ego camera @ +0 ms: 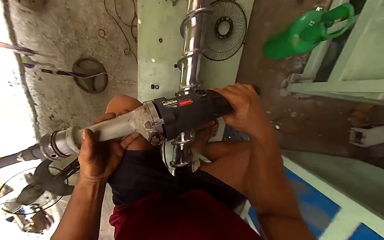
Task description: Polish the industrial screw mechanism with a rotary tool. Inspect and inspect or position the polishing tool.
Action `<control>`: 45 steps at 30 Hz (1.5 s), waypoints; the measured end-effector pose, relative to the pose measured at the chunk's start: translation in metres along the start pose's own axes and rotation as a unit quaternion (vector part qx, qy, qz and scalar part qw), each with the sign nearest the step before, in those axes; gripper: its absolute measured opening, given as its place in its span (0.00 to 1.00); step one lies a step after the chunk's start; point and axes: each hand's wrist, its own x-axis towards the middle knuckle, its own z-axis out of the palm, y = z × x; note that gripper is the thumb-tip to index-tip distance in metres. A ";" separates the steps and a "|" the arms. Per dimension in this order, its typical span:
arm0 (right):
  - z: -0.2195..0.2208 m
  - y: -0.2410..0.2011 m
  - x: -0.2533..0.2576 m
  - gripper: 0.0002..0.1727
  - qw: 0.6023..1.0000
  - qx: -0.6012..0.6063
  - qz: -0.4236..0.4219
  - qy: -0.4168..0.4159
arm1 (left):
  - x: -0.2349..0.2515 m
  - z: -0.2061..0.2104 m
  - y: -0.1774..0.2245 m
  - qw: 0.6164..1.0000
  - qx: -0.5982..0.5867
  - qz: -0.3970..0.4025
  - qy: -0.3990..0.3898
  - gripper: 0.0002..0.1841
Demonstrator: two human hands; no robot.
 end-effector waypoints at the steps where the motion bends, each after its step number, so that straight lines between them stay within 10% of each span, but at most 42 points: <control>1: -0.002 0.005 0.011 0.35 1.000 0.003 -0.004 0.002 | 0.009 0.002 0.005 1.000 0.002 0.001 -0.001 0.30; 22: -0.046 -0.001 0.068 0.34 0.996 -0.064 -0.063 -0.027 | 0.038 0.005 0.027 0.997 -0.032 0.071 -0.009 0.29; 37: -0.139 -0.056 -0.109 0.32 0.971 -0.183 0.033 0.152 | 0.000 0.088 0.012 0.972 -0.064 0.056 -0.218 0.26; 45: -0.043 -0.087 -0.240 0.30 0.982 -0.028 0.176 0.062 | -0.043 0.069 -0.007 0.968 0.035 -0.046 -0.244 0.30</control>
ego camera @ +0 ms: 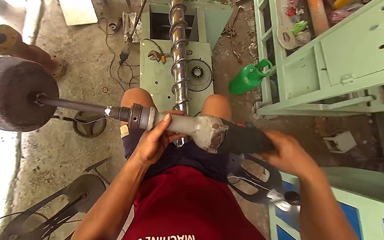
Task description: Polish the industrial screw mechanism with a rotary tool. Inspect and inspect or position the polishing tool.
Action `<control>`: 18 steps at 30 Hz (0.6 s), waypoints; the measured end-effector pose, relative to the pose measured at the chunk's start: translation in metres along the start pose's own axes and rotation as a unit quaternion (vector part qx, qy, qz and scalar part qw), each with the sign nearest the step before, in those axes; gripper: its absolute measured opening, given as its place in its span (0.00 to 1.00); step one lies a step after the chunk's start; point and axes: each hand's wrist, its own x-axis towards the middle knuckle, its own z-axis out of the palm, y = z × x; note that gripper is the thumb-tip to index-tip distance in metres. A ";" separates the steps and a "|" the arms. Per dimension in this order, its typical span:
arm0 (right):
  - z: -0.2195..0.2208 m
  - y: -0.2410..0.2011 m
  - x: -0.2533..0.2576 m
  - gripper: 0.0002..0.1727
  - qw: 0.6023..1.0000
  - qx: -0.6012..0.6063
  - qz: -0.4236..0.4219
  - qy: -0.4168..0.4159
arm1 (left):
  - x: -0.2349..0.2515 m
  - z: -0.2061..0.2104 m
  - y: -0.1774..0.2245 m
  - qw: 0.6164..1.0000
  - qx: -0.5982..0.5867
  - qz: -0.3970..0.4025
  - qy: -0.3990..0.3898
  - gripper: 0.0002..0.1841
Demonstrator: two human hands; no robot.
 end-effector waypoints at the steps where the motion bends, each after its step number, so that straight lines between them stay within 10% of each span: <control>1: 0.014 -0.001 -0.010 0.32 1.000 0.011 0.005 -0.011 | -0.007 -0.002 -0.004 1.000 0.003 -0.012 0.012 0.30; 9: 0.090 -0.005 -0.028 0.40 0.995 0.076 0.049 -0.029 | -0.042 -0.026 -0.041 0.989 -0.030 -0.076 0.122 0.26; 18: 0.017 -0.071 0.005 0.38 0.983 0.147 -0.105 0.006 | -0.088 -0.025 -0.054 0.987 -0.081 -0.047 0.129 0.27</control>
